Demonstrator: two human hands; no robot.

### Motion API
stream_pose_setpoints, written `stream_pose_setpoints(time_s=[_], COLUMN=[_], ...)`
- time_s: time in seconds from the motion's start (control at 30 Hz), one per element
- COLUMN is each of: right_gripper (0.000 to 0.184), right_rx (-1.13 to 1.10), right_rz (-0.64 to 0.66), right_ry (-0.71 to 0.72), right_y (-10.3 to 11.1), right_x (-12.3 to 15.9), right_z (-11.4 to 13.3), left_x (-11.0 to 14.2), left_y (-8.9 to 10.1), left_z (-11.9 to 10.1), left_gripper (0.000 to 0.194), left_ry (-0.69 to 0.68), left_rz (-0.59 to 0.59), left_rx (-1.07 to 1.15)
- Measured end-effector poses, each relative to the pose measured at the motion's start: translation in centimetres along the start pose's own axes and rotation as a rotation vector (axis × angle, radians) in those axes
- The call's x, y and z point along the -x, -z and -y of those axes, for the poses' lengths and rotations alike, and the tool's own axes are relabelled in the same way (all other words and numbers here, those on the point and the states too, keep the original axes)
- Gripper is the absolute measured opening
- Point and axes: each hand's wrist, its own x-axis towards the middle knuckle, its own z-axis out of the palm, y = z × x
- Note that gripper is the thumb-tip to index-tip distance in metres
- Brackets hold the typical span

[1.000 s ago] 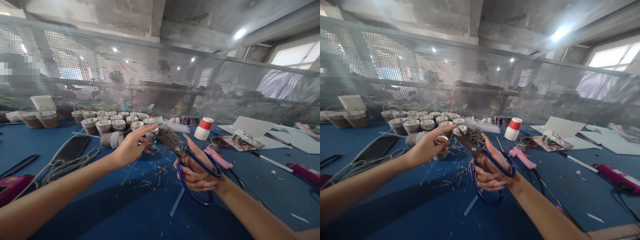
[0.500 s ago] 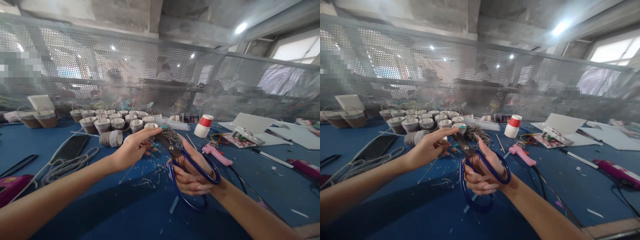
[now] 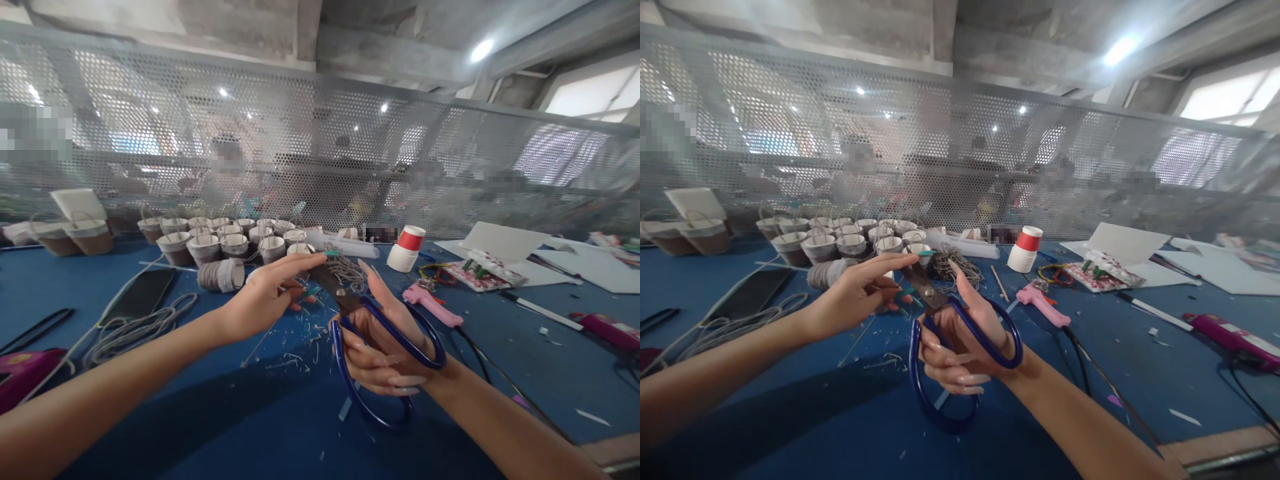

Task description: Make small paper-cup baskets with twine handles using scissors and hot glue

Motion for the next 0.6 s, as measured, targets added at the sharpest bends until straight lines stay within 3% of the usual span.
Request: stream_pose_setpoints(time_s=[0.23, 0.6], right_gripper=[0.093, 0.089], right_rx=[-0.035, -0.029], right_rz=[0.042, -0.044], right_ry=[0.008, -0.004], right_y=[-0.39, -0.71], right_x=[0.04, 0.07], right_z=[-0.07, 0.10], left_x=[-0.03, 0.09], left_y=[0.13, -0.09], left_z=[-0.75, -0.62], left_gripper=[0.054, 0.056], left_ry=[0.058, 0.037], left_rz=[0.006, 0.020], left_rx=[0.094, 0.081])
